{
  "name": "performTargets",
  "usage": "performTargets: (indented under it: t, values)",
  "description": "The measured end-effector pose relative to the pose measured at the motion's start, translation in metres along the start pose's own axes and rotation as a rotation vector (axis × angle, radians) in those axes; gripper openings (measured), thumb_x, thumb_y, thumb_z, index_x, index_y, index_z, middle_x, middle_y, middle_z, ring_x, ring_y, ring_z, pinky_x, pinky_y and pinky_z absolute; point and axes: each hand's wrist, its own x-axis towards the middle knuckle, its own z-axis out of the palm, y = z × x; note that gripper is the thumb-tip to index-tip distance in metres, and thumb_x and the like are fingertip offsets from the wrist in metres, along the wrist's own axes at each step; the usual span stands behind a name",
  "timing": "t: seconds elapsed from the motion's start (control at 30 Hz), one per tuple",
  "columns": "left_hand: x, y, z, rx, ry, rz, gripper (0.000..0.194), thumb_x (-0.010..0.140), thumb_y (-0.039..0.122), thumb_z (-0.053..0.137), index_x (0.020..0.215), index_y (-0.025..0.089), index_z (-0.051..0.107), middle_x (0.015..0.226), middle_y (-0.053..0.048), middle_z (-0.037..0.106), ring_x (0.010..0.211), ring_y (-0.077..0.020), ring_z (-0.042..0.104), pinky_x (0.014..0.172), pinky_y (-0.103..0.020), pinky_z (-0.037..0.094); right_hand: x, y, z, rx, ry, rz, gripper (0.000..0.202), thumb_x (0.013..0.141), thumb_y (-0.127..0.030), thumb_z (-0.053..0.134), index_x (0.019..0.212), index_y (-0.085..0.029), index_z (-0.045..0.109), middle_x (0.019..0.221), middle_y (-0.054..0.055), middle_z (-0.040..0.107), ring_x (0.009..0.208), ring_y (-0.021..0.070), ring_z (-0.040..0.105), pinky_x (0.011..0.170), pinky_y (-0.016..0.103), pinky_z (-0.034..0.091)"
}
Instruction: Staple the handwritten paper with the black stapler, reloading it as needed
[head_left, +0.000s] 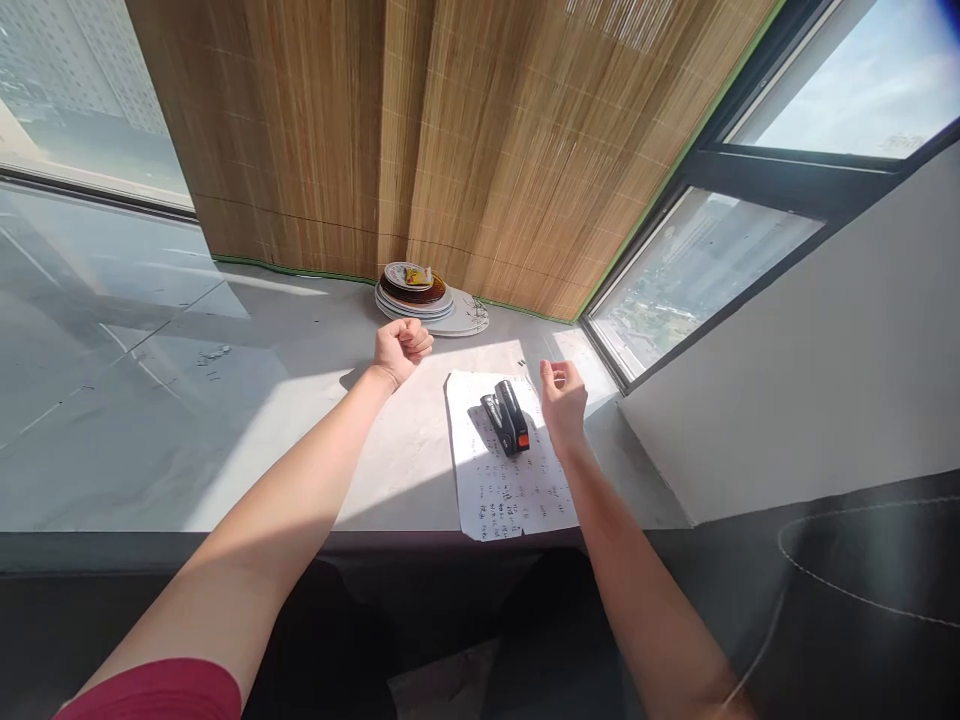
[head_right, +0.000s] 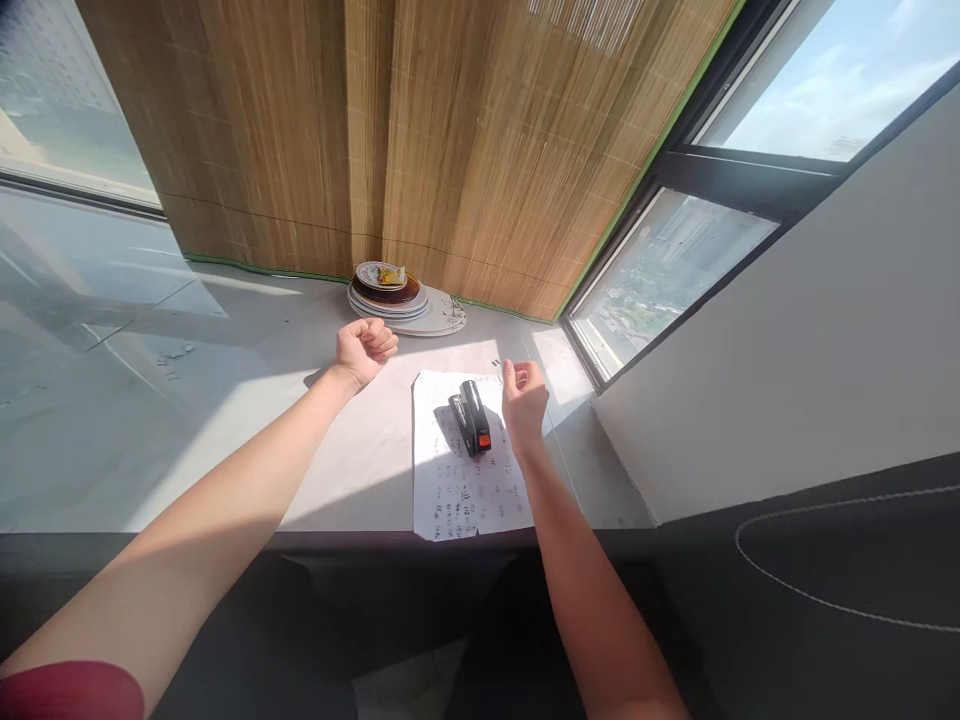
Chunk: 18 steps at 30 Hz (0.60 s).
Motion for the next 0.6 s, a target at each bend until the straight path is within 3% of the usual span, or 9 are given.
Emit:
performTargets:
  t: [0.03,0.1,0.23,0.43,0.6]
  values:
    - [-0.002,0.002,0.000,-0.046,-0.028,-0.055,0.051,0.071,0.016,0.062,0.064,0.025,0.012,0.055,0.005,0.011,0.049,-0.0104,0.013,0.047,-0.027,0.013,0.012,0.006,0.005,-0.105,0.037,-0.045,0.030,0.106,-0.051,0.052,0.106,-0.023,0.062,0.113,0.014,0.070,0.098,0.0284,0.070,0.090,0.045,0.060]
    - [-0.005,0.007,0.000,-0.099,-0.037,-0.108,0.051,0.072,0.015,0.061,0.063,0.025,0.012,0.055,0.005,0.010,0.047,-0.0103,0.018,0.046,-0.026,0.015,0.031,0.016,0.022,-0.276,-0.067,-0.117,0.023,0.099,-0.040,0.060,0.111,-0.020,0.065,0.130,0.020,0.068,0.121,0.0336,0.067,0.108,0.049,0.056]
    - [-0.008,0.012,-0.001,-0.110,-0.007,-0.125,0.053,0.076,0.017,0.062,0.062,0.024,0.011,0.055,0.005,0.010,0.044,-0.0103,0.020,0.046,-0.026,0.017,0.040,0.030,0.055,-0.463,-0.243,-0.201,0.037,0.103,-0.036,0.057,0.133,-0.014,0.064,0.155,0.027,0.058,0.152,0.0376,0.049,0.127,0.053,0.044]
    - [-0.007,0.009,-0.002,-0.018,-0.044,-0.161,0.059,0.087,0.026,0.065,0.060,0.024,0.012,0.056,0.005,0.008,0.046,-0.0110,0.018,0.047,-0.026,0.018,0.027,0.026,0.071,-0.625,-0.321,-0.216,0.036,0.112,-0.036,0.046,0.137,-0.015,0.063,0.159,0.026,0.057,0.154,0.0367,0.050,0.127,0.058,0.043]
    - [-0.007,0.021,-0.015,-0.049,-0.010,-0.018,0.060,0.106,0.037,0.050,0.065,0.024,0.009,0.064,0.006,-0.004,0.057,-0.0140,0.001,0.047,-0.028,0.018,0.013,-0.018,0.108,-0.607,-0.363,-0.335,0.036,0.114,-0.032,0.045,0.142,-0.016,0.062,0.163,0.023,0.058,0.155,0.0360,0.052,0.129,0.061,0.040]
